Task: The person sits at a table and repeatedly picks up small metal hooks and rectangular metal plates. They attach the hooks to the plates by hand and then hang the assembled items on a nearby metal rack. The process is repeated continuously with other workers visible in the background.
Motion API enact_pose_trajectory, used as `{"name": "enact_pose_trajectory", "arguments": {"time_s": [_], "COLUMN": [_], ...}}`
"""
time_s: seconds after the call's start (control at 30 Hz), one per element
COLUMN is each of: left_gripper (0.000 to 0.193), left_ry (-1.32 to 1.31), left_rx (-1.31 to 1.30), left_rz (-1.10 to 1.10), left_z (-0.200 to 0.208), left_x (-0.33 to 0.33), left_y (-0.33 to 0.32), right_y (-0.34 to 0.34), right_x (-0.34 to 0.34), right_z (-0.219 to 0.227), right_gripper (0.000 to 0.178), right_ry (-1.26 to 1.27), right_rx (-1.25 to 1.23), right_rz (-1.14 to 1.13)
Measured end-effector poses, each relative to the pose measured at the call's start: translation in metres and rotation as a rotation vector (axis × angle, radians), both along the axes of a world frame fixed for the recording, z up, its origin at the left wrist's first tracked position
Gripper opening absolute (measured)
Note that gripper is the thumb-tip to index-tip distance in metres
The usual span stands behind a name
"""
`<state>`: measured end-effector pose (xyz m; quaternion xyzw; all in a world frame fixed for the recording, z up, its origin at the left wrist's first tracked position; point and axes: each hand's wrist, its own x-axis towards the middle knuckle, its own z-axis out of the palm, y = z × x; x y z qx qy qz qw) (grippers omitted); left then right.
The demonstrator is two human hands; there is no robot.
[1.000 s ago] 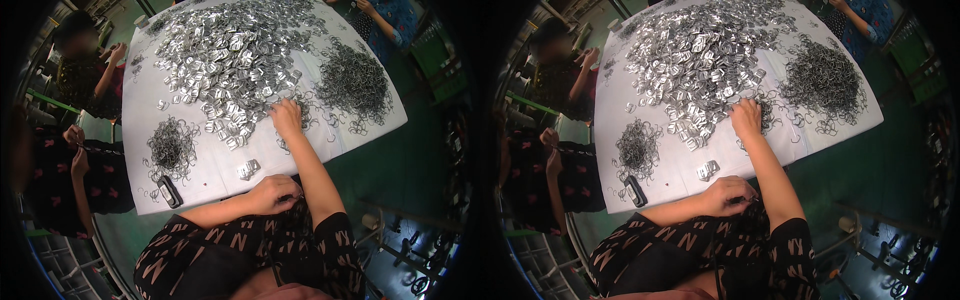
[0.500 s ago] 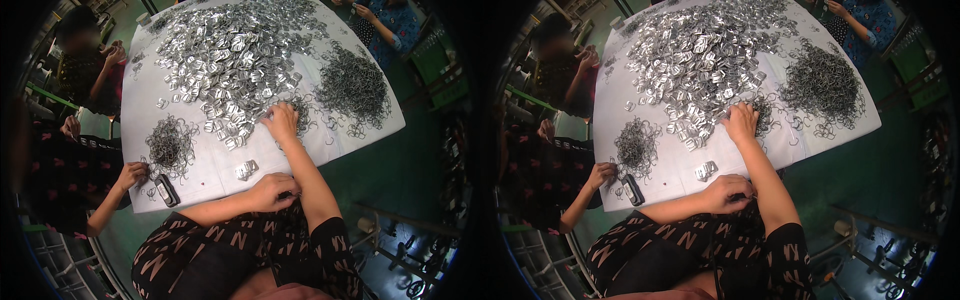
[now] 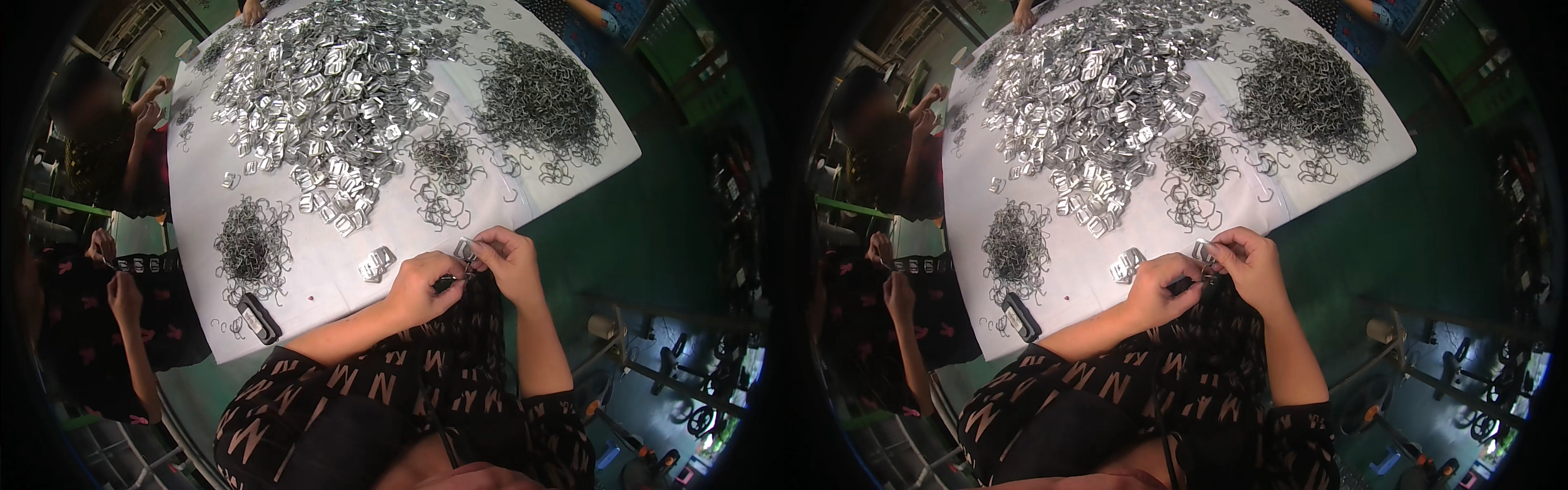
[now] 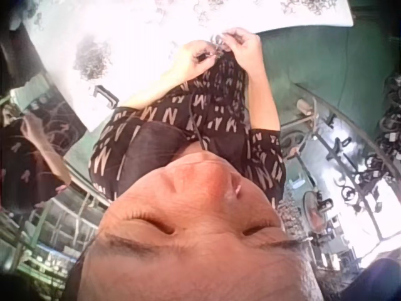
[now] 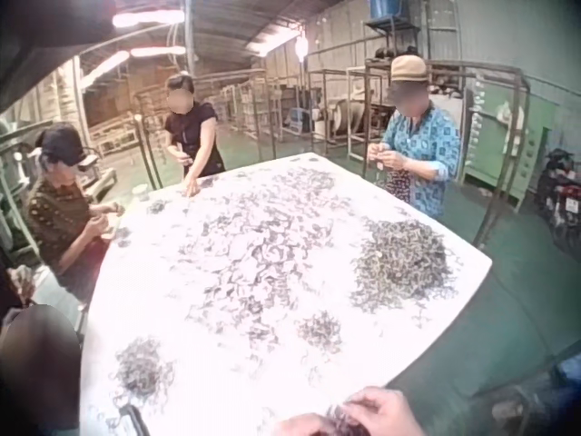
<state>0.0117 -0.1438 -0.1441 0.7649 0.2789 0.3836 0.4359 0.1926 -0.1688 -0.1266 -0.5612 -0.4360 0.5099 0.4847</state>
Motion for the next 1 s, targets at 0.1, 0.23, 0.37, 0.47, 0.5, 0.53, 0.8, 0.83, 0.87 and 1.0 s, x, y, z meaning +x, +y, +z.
{"name": "enact_pose_trajectory", "arguments": {"time_s": [0.1, 0.23, 0.37, 0.47, 0.5, 0.53, 0.8, 0.83, 0.87, 1.0], "left_gripper": [0.016, 0.014, 0.014, 0.013, 0.012, 0.011, 0.053, 0.059, 0.064, 0.064], "left_ry": [0.036, 0.13, 0.158, 0.161, 0.149, 0.136, 0.519, 0.636, 0.756, 0.678], "left_rx": [-0.014, -0.054, -0.065, -0.041, -0.032, -0.024, 0.28, 0.311, 0.337, 0.267], "left_rz": [0.017, 0.026, 0.026, -0.039, -0.098, -0.158, 0.294, 0.297, 0.306, 0.143], "left_z": [0.003, 0.004, -0.004, -0.007, -0.006, -0.005, -0.044, -0.053, -0.059, -0.054], "left_x": [0.006, 0.007, 0.006, 0.004, 0.003, 0.001, 0.022, 0.034, 0.043, 0.059], "left_y": [-0.005, -0.009, -0.008, -0.003, 0.003, 0.01, 0.129, 0.137, 0.141, 0.11], "right_y": [-0.014, -0.02, -0.025, -0.029, -0.031, -0.032, -0.039, -0.041, -0.041, -0.041], "right_x": [0.003, 0.001, -0.003, -0.003, -0.002, -0.001, 0.004, 0.004, 0.004, 0.001], "right_z": [0.005, 0.005, -0.003, -0.002, -0.004, -0.006, -0.001, -0.001, -0.002, -0.005], "right_gripper": [0.013, 0.012, 0.009, 0.008, 0.007, 0.007, 0.003, 0.003, 0.003, 0.004], "right_ry": [-0.167, -0.172, -0.117, -0.15, -0.14, -0.129, -0.122, -0.124, -0.124, -0.139], "right_rx": [0.084, 0.102, 0.146, 0.185, 0.193, 0.201, 0.236, 0.235, 0.232, 0.236], "right_rz": [-0.031, -0.031, -0.036, -0.053, -0.068, -0.084, -0.137, -0.151, -0.158, -0.155]}}
